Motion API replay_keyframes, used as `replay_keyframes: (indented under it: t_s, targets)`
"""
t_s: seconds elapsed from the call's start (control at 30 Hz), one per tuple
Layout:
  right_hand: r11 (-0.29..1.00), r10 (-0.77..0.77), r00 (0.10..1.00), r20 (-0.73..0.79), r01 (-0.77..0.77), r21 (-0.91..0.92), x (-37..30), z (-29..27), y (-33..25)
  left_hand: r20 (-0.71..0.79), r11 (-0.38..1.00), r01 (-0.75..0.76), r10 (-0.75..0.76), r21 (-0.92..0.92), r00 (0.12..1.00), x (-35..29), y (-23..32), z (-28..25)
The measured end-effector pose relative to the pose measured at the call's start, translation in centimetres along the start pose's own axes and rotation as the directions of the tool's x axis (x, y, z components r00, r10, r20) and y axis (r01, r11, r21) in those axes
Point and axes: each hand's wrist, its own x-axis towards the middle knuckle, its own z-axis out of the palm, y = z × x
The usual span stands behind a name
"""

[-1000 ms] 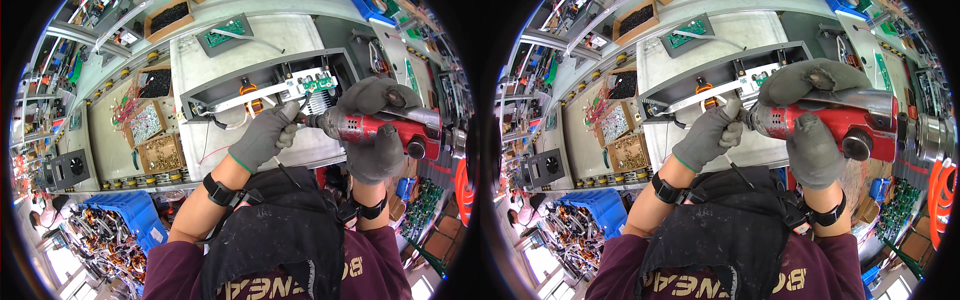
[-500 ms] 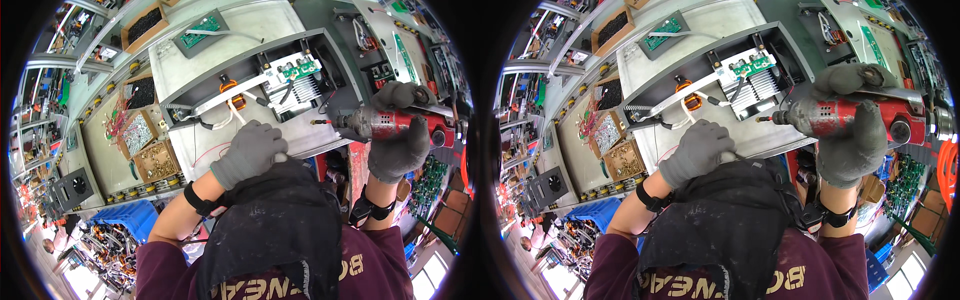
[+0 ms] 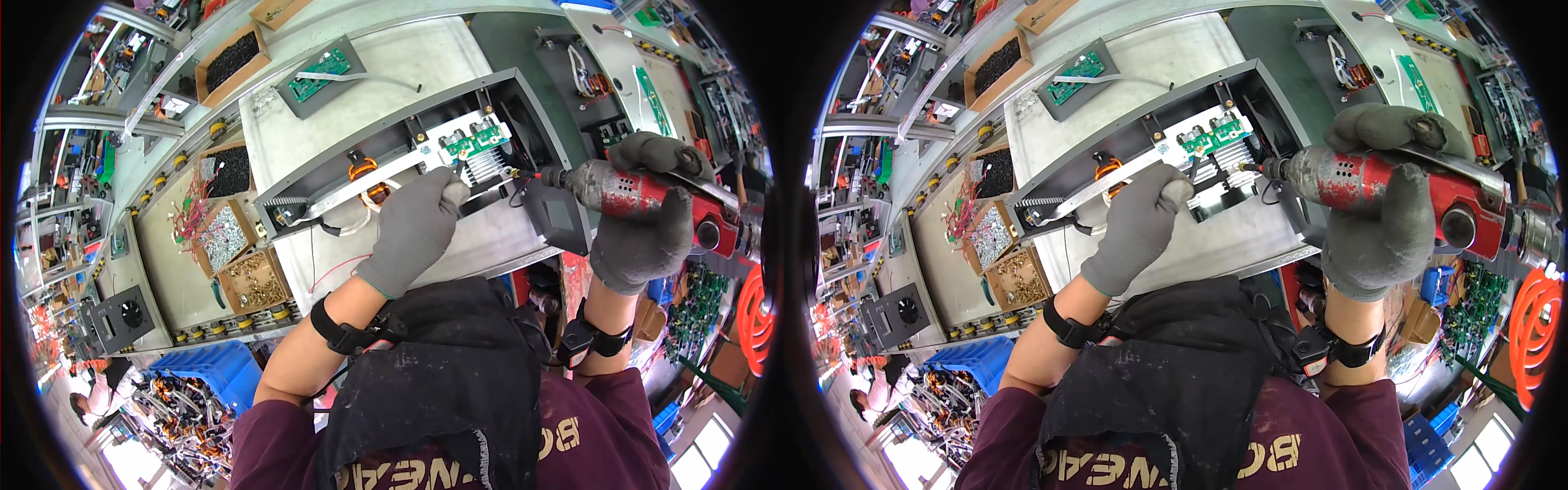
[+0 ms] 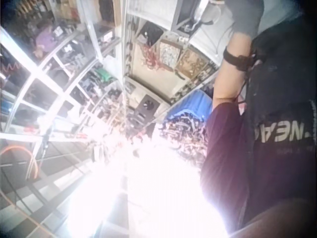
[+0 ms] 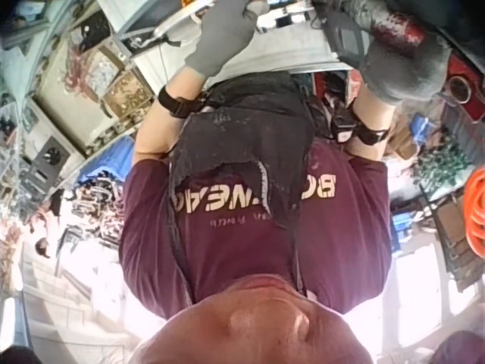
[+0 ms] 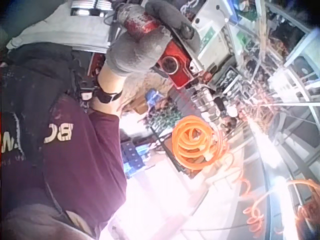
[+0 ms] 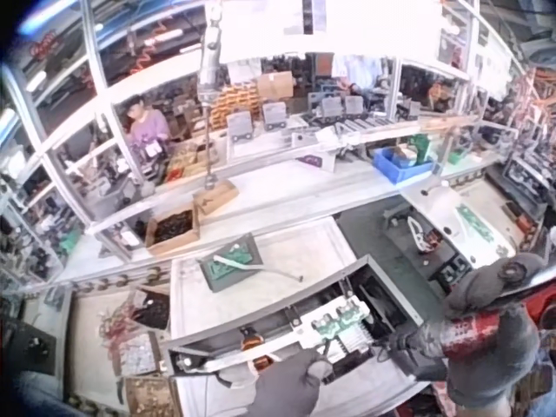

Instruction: Assembling components and internal wiring into an inverter or electronic housing using power tools.

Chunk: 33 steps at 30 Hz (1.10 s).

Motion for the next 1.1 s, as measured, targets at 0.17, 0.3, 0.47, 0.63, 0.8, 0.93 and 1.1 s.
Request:
replay_keyframes:
  t_s: [0.17,0.3,0.47,0.63,0.8,0.93,1.1]
  targets:
    - [1.000,0.012,0.998,-0.061,-0.010,0.027,0.0,0.6,2.6,0.023,0.990,0.072,-0.076,0.124,0.997,1.2,0.4,0.5]
    - [0.997,0.074,0.997,-0.015,-0.074,0.020,0.7,1.8,5.1,0.024,0.974,0.008,-0.014,0.225,1.000,1.9,0.6,1.2]
    - [0.992,0.121,0.992,0.031,-0.120,-0.027,1.5,1.9,7.1,0.021,0.949,-0.019,0.013,0.313,1.000,2.3,-0.1,1.6]
    - [0.972,0.221,0.975,0.018,-0.219,-0.079,2.1,2.4,7.7,0.061,0.899,-0.192,0.183,0.394,0.981,1.9,-1.3,2.4]
    - [0.976,0.180,0.979,0.096,-0.165,-0.145,2.6,3.4,8.2,0.141,0.776,-0.351,0.328,0.524,0.934,1.4,-2.7,2.9]
    - [0.957,0.260,0.959,0.116,-0.240,-0.163,2.0,3.8,8.6,0.162,0.758,-0.375,0.344,0.533,0.925,1.4,-3.2,3.5]
    - [0.953,0.281,0.953,0.115,-0.263,-0.150,1.8,3.5,8.9,0.111,0.792,-0.350,0.342,0.500,0.933,0.9,-3.4,3.7]
